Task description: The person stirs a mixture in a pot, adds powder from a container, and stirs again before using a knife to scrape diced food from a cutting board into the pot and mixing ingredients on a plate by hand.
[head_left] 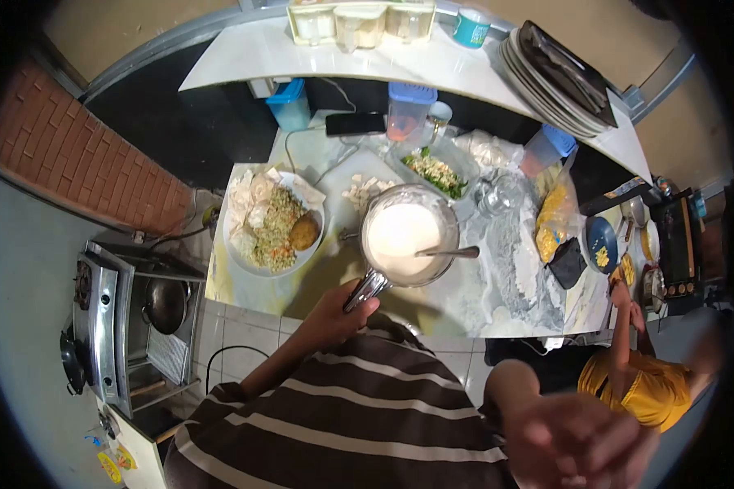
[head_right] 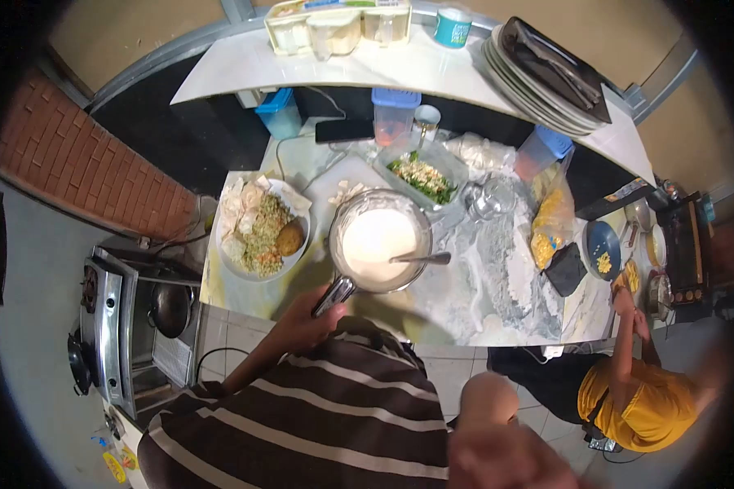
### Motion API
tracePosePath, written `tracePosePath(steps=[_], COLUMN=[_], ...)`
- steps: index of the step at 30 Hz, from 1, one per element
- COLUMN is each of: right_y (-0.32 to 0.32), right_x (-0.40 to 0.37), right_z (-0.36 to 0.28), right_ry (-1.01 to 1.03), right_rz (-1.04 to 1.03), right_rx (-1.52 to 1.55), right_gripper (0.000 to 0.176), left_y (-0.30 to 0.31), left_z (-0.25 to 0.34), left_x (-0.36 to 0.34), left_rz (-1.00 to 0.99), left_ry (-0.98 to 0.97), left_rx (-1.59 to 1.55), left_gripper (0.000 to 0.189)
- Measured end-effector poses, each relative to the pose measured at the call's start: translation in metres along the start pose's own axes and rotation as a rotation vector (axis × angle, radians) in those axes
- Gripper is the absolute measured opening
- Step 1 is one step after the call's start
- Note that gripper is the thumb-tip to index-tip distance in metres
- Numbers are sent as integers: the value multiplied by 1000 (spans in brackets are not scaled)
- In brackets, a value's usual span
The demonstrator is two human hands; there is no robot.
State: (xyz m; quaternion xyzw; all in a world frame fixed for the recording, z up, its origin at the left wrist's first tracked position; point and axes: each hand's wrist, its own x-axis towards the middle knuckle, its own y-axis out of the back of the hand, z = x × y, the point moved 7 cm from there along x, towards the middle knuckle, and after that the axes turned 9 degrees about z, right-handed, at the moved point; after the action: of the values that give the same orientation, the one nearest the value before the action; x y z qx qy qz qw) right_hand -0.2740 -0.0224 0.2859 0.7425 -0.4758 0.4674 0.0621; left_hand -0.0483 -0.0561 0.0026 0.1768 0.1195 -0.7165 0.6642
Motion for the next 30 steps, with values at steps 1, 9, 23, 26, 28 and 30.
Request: tracePosePath(steps=[1, 9, 23, 26, 28, 30], right_y=[9, 5, 164, 158, 156, 138], right_x=[-19, -50, -97, -95, -91, -79], right_z=[4, 74, 195, 207, 208, 201], right_ry=[9, 31, -732, -726, -739, -640], right_rz=[-9, 77, 364, 300, 259, 188], right_rx=[-3, 307, -1140, -1115, -1137, -1184], right_gripper=[20, 44, 33, 33, 25, 19], left_y=[-2, 1, 2, 2, 0, -4], left_z=[-3, -5, 3, 8, 8, 7], left_x=[-2, 0, -2, -5, -4, -4], left_rz=[-10, 72, 121, 153, 178, 188], left_ry=[67, 104, -69, -134, -150, -192], left_rx=[-21, 40, 117, 173, 245, 267], left_gripper=[22, 29, 26, 28, 29, 28])
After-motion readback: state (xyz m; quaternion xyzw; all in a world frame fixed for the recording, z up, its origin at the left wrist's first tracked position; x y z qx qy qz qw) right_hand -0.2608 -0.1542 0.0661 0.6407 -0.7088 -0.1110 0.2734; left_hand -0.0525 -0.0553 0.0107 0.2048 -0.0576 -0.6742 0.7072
